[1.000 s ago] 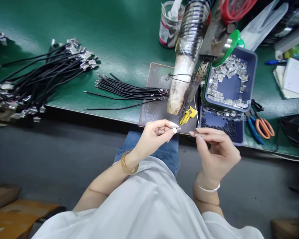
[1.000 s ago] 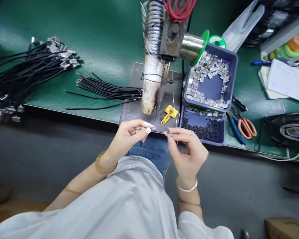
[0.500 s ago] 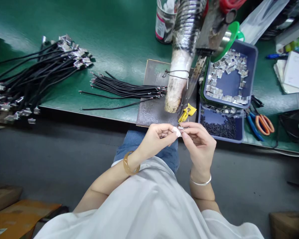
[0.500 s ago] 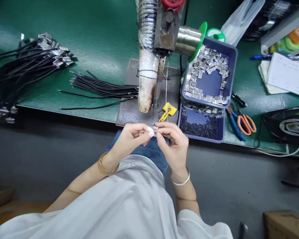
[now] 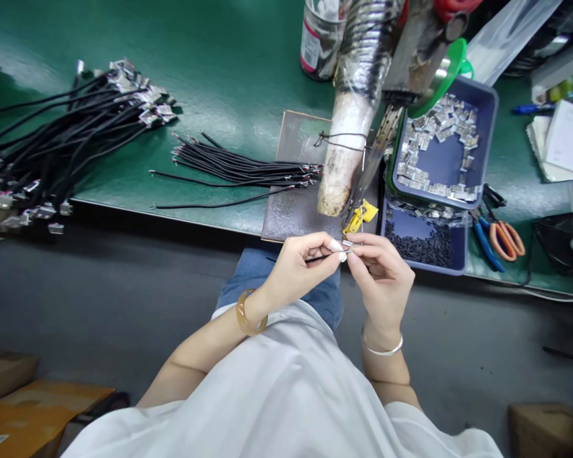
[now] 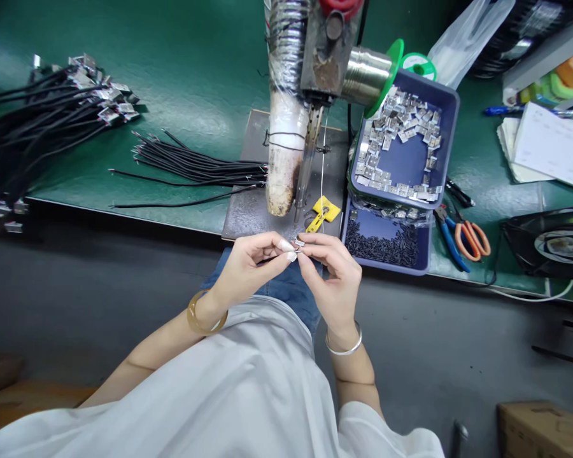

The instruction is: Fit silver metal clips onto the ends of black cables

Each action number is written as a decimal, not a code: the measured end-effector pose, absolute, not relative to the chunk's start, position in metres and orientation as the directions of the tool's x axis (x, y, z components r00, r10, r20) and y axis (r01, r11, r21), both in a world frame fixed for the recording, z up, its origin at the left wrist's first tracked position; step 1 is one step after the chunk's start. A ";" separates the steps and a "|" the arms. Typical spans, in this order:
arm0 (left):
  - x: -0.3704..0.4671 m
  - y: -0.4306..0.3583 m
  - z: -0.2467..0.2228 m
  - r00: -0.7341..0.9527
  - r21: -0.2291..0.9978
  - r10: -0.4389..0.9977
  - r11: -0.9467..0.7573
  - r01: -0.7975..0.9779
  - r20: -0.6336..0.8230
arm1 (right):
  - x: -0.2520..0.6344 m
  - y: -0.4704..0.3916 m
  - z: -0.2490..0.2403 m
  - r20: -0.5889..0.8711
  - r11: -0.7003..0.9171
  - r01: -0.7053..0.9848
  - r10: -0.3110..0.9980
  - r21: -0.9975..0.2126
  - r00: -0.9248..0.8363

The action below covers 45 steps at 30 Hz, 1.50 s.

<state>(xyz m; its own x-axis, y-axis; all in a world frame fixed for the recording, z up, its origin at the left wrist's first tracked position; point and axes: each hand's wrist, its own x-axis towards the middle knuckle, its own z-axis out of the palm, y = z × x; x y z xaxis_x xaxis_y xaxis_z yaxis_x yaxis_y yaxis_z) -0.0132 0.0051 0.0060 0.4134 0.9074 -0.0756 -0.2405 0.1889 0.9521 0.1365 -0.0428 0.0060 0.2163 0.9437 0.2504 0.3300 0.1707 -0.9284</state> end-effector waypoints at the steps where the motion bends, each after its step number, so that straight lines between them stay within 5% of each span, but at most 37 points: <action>1: -0.012 0.004 0.006 0.409 0.960 0.909 0.178 -0.218 -0.076 | 0.136 -0.043 0.006 0.258 0.173 0.346 0.942 -0.922 0.215; 9: -0.013 -0.003 0.006 0.472 0.960 0.880 0.174 -0.220 -0.051 | 0.128 -0.043 0.001 0.540 0.338 0.588 0.816 -0.735 0.205; 17: -0.014 -0.001 0.006 0.424 0.979 0.905 0.080 -0.188 0.007 | 0.135 -0.042 0.002 0.309 0.212 0.354 0.920 -0.911 0.243; 25: -0.018 -0.003 0.000 0.382 0.922 0.872 -0.371 0.106 0.307 | 0.136 -0.044 0.007 0.337 0.215 0.496 0.926 -0.842 0.171; 32: -0.017 0.003 0.006 0.386 0.965 0.921 0.151 -0.216 -0.058 | 0.131 -0.045 0.003 0.518 0.288 0.560 0.797 -0.777 0.309; 40: -0.016 0.010 0.006 0.344 0.936 0.927 0.242 -0.254 -0.146 | 0.129 -0.047 0.004 0.744 0.420 0.785 0.664 -0.456 0.076; 45: -0.014 0.012 0.006 0.315 0.947 0.940 0.210 -0.243 -0.128 | 0.130 -0.040 -0.005 0.594 0.364 0.588 0.763 -0.722 0.257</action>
<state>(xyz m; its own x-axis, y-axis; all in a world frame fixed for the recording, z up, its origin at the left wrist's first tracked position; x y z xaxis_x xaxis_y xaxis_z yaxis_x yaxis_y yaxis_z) -0.0141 0.0122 0.0058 0.3152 0.9404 -0.1279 -0.2432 0.2103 0.9469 0.1295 -0.0401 -0.0046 0.2573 0.7625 0.5936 0.5880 0.3639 -0.7224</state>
